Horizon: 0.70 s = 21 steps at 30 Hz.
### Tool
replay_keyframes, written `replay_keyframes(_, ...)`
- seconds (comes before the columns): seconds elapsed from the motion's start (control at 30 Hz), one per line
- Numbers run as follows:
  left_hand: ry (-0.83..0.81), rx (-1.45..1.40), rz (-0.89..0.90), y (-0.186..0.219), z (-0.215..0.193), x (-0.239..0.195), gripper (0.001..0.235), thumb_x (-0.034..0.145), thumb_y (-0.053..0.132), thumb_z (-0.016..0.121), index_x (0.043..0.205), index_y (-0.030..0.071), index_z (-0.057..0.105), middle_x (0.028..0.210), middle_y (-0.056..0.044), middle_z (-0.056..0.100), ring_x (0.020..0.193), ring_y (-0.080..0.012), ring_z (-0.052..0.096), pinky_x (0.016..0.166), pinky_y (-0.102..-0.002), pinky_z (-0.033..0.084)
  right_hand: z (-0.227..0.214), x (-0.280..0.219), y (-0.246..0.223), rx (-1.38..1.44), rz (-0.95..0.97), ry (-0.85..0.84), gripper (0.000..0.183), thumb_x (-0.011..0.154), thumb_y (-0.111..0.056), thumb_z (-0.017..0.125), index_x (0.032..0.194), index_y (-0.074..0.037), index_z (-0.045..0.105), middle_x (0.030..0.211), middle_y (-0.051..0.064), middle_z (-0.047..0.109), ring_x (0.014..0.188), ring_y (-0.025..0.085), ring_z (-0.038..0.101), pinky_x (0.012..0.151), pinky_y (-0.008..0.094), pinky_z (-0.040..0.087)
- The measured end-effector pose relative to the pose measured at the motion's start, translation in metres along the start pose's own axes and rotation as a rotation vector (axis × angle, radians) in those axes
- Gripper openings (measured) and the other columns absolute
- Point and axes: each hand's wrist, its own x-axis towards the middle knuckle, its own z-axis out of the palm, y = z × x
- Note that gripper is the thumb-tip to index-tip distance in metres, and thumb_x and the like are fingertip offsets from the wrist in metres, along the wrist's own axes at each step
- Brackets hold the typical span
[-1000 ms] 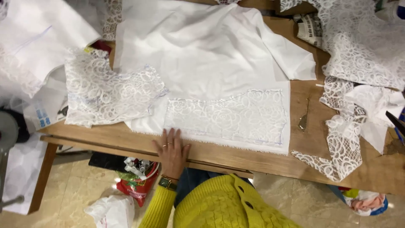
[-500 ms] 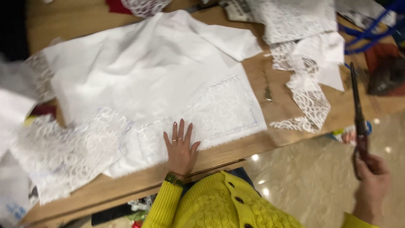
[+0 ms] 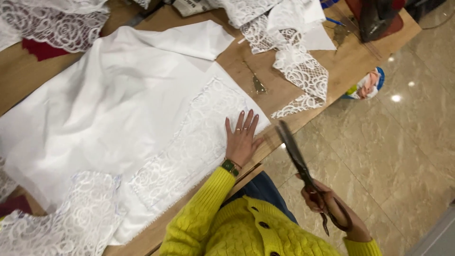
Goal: Cutting out lace patterns from a larger piece of white fabric using large fabric scissors on a cutting table.
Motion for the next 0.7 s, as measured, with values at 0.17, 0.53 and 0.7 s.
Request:
replay_keyframes(0.17,0.089,0.039,0.01,-0.006,0.033,0.014,0.078,0.099,0.066,0.035,0.159,0.016,0.03,0.168,-0.001,0.022,0.154,-0.0279,0.022,0.12,-0.066,0.006,-0.017,-0.001,0.029,0.046,0.114,-0.064,0.093,0.075,-0.087,0.041,0.106,-0.002,0.061,0.066,0.002,0.038,0.053,0.009,0.027,0.047,0.027,0.026)
replay_keyframes(0.53,0.06,0.061,-0.05,0.011,0.016,-0.008,0.069,0.102,0.057,0.038,0.155,0.013,0.037,0.164,-0.01,0.03,0.153,-0.0337,0.022,0.116,-0.073,0.012,-0.033,0.021,0.001,-0.021,0.316,-0.065,0.074,0.094,-0.065,0.025,0.113,-0.002,0.058,0.085,0.008,0.05,0.064,0.015,0.036,0.065,0.032,0.039)
replay_keyframes(0.7,0.161,0.077,0.003,0.025,0.02,-0.025,0.067,0.1,0.057,0.046,0.152,0.014,0.045,0.163,-0.011,0.034,0.151,-0.0339,0.028,0.116,-0.072,0.015,-0.011,0.04,-0.042,-0.035,0.241,-0.137,0.063,0.101,-0.051,0.028,0.141,-0.006,0.046,0.093,0.008,0.053,0.067,0.015,0.036,0.066,0.03,0.039)
